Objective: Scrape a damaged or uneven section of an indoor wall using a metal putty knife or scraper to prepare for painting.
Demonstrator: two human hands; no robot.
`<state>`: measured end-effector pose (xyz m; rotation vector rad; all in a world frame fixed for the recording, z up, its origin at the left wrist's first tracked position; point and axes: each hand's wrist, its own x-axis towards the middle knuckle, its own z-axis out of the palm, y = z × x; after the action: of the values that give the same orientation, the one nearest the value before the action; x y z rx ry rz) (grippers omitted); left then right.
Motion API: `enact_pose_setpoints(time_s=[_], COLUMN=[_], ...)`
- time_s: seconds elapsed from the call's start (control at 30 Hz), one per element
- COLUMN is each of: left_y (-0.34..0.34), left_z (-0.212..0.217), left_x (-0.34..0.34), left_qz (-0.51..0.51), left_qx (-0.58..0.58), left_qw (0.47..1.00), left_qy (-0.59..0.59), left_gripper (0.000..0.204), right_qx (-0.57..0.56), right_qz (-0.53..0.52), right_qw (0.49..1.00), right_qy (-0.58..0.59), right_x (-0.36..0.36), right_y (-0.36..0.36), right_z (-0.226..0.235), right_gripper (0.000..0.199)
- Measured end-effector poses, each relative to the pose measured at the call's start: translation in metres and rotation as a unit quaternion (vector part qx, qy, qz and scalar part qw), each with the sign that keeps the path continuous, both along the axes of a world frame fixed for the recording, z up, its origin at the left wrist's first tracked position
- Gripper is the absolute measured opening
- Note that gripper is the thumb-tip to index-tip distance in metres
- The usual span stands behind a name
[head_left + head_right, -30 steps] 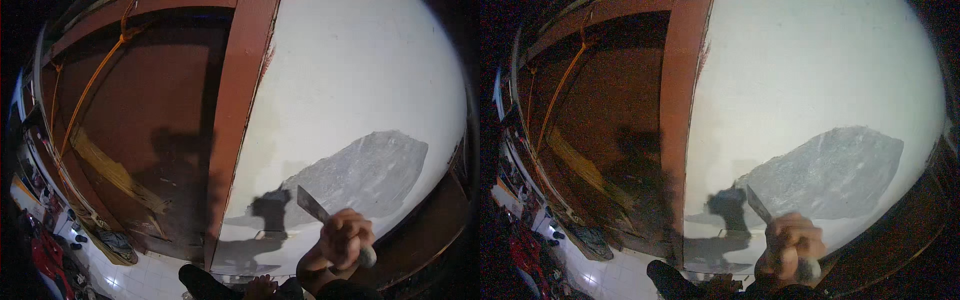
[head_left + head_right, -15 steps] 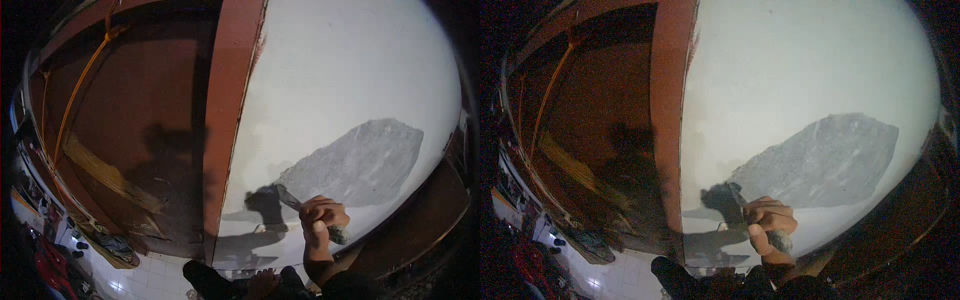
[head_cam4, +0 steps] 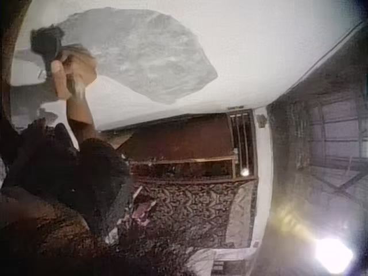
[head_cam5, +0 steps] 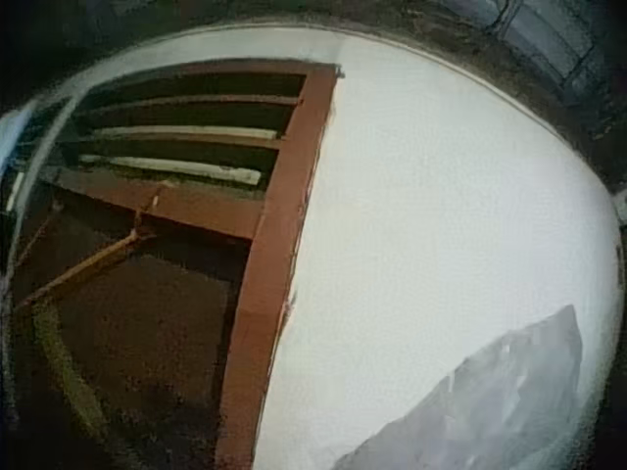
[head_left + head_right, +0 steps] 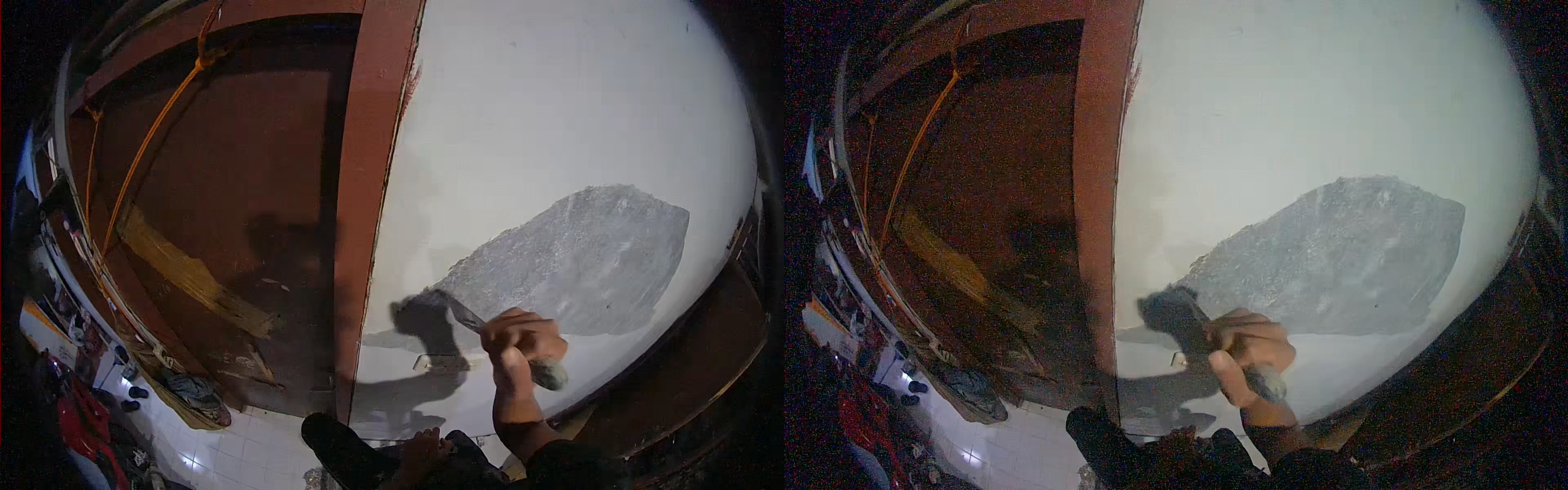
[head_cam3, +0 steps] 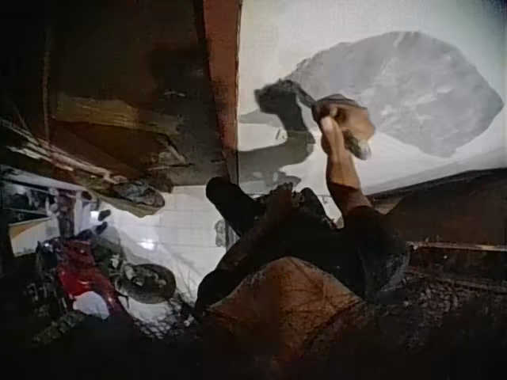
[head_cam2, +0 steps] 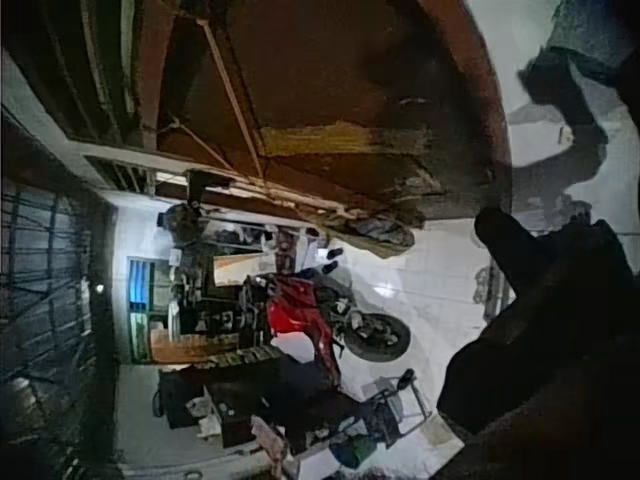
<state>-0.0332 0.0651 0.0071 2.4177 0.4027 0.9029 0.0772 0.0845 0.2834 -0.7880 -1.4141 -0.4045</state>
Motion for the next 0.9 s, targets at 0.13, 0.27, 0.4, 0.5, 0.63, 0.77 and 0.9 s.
enact_pose_setpoints(time_s=[0.13,0.27,0.4,0.5,0.63,0.77,0.9], left_y=[0.0,0.002,-0.013,-0.003,-0.011,-0.011,-0.002], left_z=[0.031,0.007,-0.007,-0.012,-0.004,-0.009,-0.016], left_x=[0.011,0.008,0.016,0.012,0.017,0.013,0.007], left_qz=[-0.057,-0.023,-0.031,0.012,-0.014,-0.011,-0.001], left_qx=[-0.102,-0.119,-0.062,-0.066,-0.088,-0.088,-0.098], left_qw=[0.987,0.979,0.988,0.989,0.986,0.985,0.983], left_qy=[0.112,0.163,0.138,0.133,0.138,0.148,0.156], left_gripper=[0.026,0.027,0.029,0.03,0.032,0.032,0.032], right_qx=[0.149,-0.038,-0.149,-0.083,0.125,-0.025,-0.07], right_qz=[0.095,-0.072,-0.117,0.007,-0.021,-0.066,0.015], right_qw=[0.983,0.992,0.982,0.989,0.981,0.994,0.997], right_qy=[-0.047,-0.093,0.002,-0.124,-0.146,-0.087,-0.039], right_x=[-0.017,0.007,0.031,-0.012,-0.015,0.008,-0.008], right_y=[-0.036,-0.013,0.018,0.002,-0.022,0.004,-0.008], right_z=[0.05,0.028,-0.019,0.005,0.023,0.004,0.008], right_gripper=[0.039,0.016,0.022,0.028,0.032,0.032,0.034])
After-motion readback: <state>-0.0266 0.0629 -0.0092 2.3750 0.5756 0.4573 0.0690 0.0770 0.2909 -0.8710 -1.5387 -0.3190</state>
